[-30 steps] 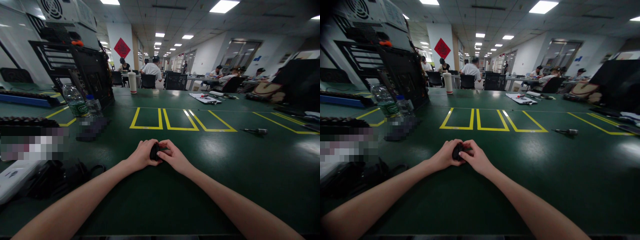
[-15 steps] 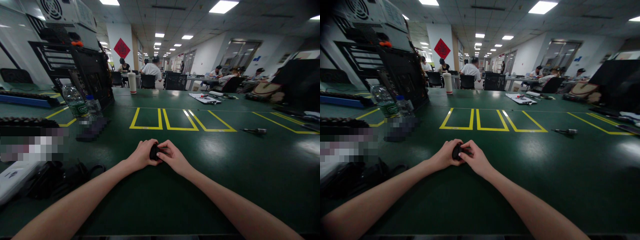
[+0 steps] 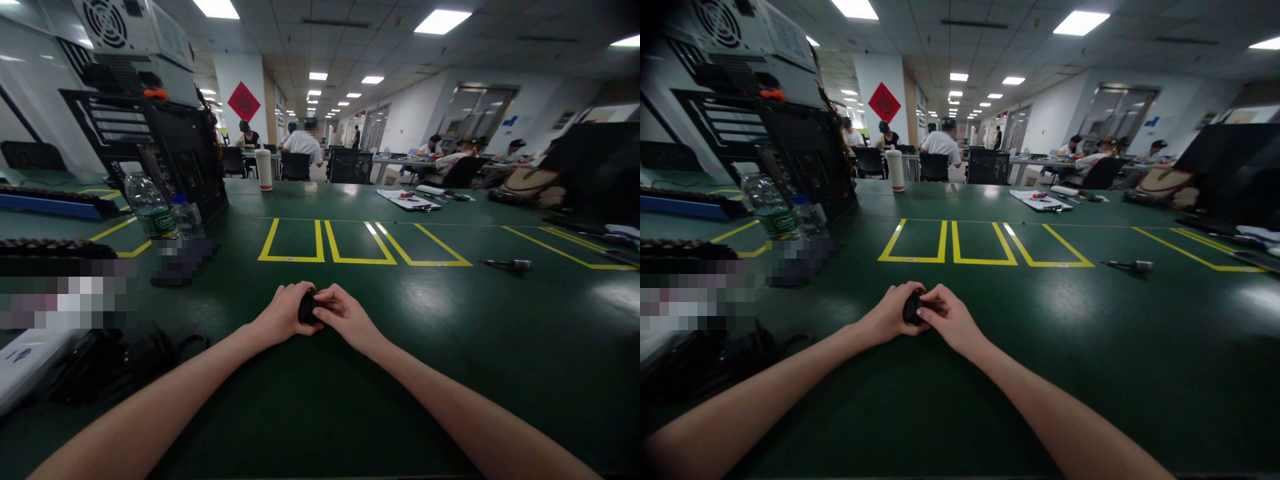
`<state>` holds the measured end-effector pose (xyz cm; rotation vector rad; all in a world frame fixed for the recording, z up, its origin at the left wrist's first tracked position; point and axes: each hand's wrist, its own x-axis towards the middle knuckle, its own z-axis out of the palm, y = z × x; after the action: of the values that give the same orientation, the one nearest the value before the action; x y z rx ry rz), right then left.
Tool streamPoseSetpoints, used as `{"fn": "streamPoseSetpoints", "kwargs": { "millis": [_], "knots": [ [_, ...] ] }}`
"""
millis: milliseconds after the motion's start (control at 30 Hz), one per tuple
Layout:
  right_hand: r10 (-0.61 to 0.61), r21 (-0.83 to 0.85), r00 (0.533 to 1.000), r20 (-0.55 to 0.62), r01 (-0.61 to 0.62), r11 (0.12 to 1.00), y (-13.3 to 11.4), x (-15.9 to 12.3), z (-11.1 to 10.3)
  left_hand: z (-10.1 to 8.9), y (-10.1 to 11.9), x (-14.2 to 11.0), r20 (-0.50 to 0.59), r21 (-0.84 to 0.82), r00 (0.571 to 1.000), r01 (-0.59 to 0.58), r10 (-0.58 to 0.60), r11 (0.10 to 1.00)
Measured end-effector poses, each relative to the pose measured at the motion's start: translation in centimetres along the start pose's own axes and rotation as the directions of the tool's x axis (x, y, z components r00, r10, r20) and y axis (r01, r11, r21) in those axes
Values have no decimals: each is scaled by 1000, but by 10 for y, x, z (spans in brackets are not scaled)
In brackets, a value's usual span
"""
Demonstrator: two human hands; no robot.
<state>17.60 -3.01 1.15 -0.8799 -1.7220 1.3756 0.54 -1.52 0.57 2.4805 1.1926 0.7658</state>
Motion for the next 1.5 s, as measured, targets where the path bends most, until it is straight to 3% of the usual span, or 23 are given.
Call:
{"fn": "streamPoseSetpoints", "kwargs": {
  "millis": [167,400,800,967,1200,1333,1500],
  "knots": [
    [49,-9,999,-18,-49,999,0,2,0,0,2,1,1,14,1000,3,-3,1000],
    [36,40,998,55,-38,998,0,-2,-2,-7,7,0,49,7,999,22,-23,1000],
    [80,-32,997,2,-80,996,-1,1,-2,-14,14,0,83,-17,997,8,-7,1000],
    [55,0,997,49,-55,998,-1,-2,-3,-14,13,-1,83,-16,997,9,-7,1000],
    [37,47,999,28,-38,998,0,-2,0,-5,6,0,40,20,999,15,-16,1000],
    [51,4,999,0,-51,999,0,0,0,-10,10,0,72,-4,997,4,-4,1000],
    [36,13,998,51,-37,999,0,-2,-2,-14,12,-1,84,-9,996,5,-4,1000]
  ]
}}
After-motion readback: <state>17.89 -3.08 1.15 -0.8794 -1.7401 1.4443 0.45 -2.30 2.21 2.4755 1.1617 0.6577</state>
